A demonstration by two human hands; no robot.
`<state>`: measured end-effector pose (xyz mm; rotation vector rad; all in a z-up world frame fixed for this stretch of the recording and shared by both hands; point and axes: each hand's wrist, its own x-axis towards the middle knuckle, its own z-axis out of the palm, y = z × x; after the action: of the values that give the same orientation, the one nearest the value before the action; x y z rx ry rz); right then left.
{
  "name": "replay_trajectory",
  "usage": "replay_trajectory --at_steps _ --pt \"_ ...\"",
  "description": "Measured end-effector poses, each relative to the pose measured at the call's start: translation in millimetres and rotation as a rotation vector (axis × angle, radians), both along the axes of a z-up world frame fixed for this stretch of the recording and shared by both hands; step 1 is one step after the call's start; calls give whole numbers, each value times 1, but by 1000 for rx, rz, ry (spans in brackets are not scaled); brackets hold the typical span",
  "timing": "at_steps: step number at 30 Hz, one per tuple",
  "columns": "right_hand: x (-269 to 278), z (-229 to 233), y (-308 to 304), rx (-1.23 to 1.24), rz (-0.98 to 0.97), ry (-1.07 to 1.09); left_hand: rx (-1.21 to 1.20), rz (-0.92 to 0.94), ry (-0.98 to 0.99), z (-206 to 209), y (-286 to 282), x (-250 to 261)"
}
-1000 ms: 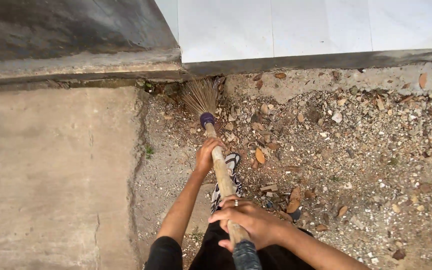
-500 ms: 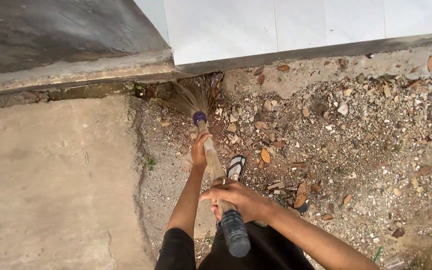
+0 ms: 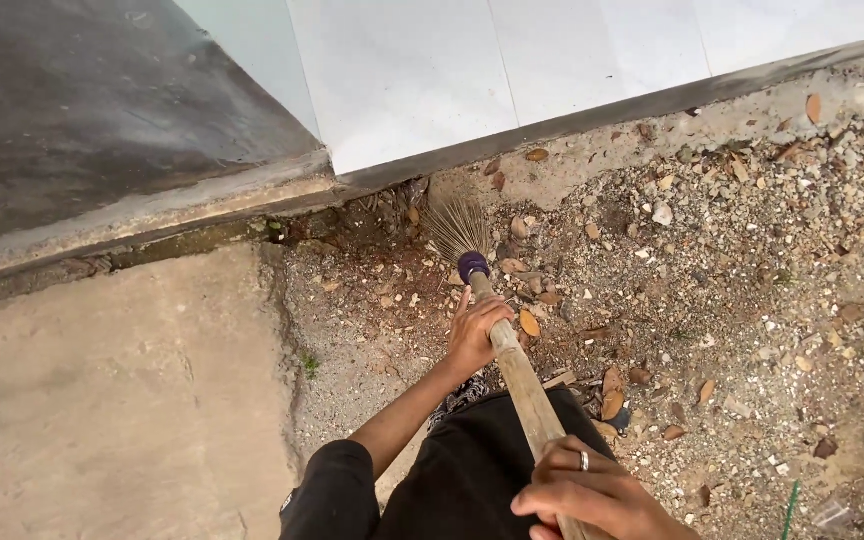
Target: Sweeping dirt and debris off an outdoor concrete walkway using a broom.
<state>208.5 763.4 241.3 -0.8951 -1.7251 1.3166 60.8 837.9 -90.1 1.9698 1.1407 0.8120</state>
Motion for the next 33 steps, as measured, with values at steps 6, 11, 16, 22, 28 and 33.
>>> replay_trajectory --at_steps 6,11,16,22,28,33 --pt "-14 -56 17 139 -151 5 -85 78 166 -17 57 15" --pt "-2 -90 3 -5 -249 -117 -270 -52 210 -42 39 69" --pt "12 -19 -31 -24 -478 -335 -168 -350 168 11 4 102" --pt "18 -45 -5 149 -514 -198 -28 -323 73 17 53 116" --pt "29 -178 22 64 -609 -12 -280 -251 238 -90 96 115" --pt "40 -125 -16 -3 -465 -111 -253 -382 295 -42 40 122"
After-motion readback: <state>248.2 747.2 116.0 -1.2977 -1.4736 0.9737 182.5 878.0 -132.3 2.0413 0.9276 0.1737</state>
